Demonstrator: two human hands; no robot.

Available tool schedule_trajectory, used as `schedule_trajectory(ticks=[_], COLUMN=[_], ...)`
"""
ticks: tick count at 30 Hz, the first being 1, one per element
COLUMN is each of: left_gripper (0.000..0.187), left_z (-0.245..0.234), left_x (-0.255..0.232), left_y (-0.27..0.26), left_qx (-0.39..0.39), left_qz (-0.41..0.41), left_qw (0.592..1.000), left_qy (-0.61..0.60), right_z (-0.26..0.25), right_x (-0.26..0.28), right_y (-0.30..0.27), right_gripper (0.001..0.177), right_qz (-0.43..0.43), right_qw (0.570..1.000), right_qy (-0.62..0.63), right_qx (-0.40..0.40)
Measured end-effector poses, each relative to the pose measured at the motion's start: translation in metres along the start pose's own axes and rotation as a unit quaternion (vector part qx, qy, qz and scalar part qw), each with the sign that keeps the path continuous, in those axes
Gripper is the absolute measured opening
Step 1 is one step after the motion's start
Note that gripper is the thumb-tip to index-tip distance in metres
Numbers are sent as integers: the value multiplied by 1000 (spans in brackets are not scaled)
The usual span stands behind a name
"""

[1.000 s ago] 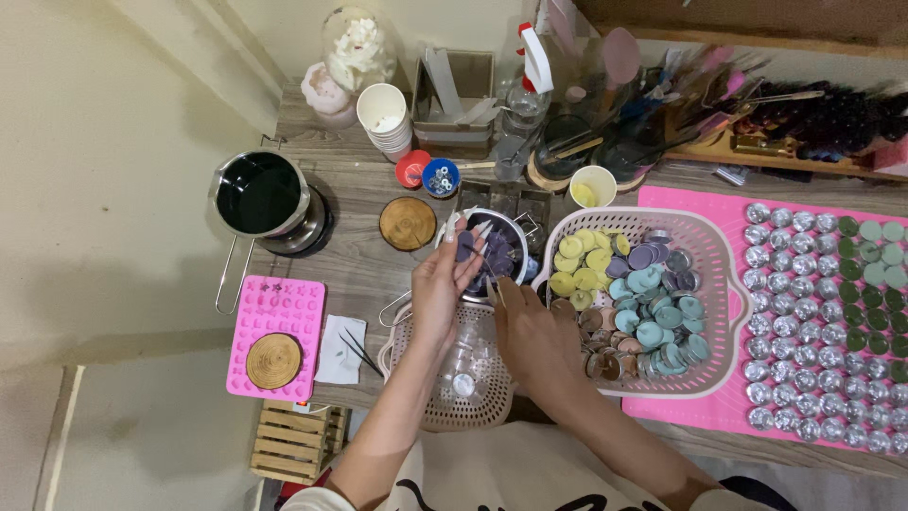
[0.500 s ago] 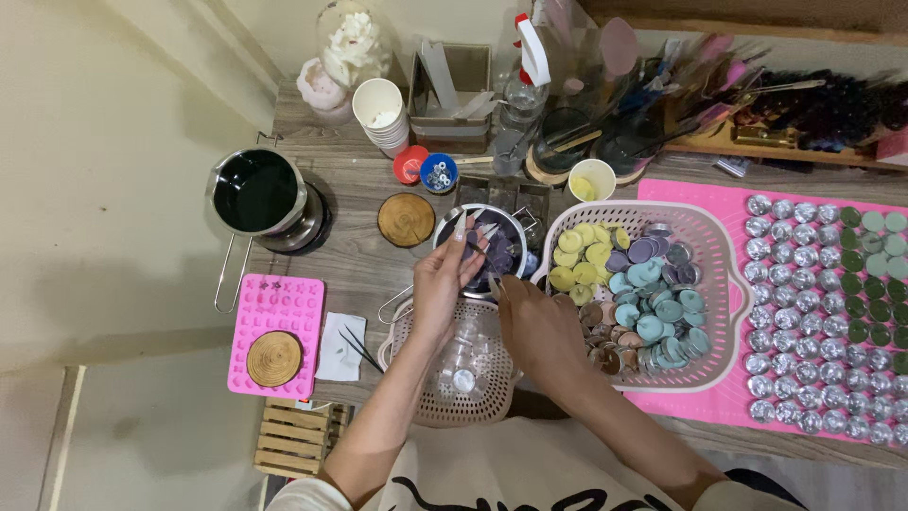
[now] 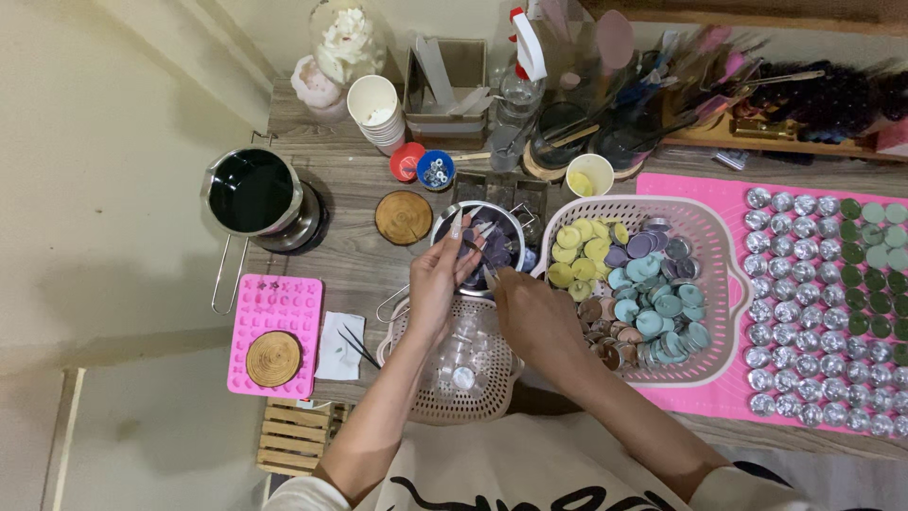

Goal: The person places colored wax disks into small silver tins on a pink mat and uses a stick to stir a dark liquid in a small pot.

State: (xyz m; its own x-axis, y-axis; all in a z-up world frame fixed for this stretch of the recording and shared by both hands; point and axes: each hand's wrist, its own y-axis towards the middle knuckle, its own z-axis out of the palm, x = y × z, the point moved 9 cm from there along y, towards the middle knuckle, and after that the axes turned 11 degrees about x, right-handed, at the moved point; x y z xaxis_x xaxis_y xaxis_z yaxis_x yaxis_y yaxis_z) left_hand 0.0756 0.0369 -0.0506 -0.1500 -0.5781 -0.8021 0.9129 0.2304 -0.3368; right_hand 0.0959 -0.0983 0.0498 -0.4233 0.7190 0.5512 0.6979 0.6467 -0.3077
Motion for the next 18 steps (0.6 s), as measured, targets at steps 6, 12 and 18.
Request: schedule_trajectory(ticks=[6, 12, 18], left_gripper=[40, 37, 42], left_z=[0, -12, -19], left_x=[2, 2, -23], left_y=[1, 4, 13], left_qx=[-2, 17, 25], left_qz=[1, 23, 98], left_qw=[1000, 1000, 946], left_qy=[1, 0, 307], right_z=[1, 1, -10], right_x=[2, 0, -6], right_y=[3, 7, 15], right_gripper=[23, 23, 19], right_qz=[17, 19, -39], right_qw=[1000, 1000, 997], right_qy=[-7, 10, 51], right_qx=[18, 17, -32])
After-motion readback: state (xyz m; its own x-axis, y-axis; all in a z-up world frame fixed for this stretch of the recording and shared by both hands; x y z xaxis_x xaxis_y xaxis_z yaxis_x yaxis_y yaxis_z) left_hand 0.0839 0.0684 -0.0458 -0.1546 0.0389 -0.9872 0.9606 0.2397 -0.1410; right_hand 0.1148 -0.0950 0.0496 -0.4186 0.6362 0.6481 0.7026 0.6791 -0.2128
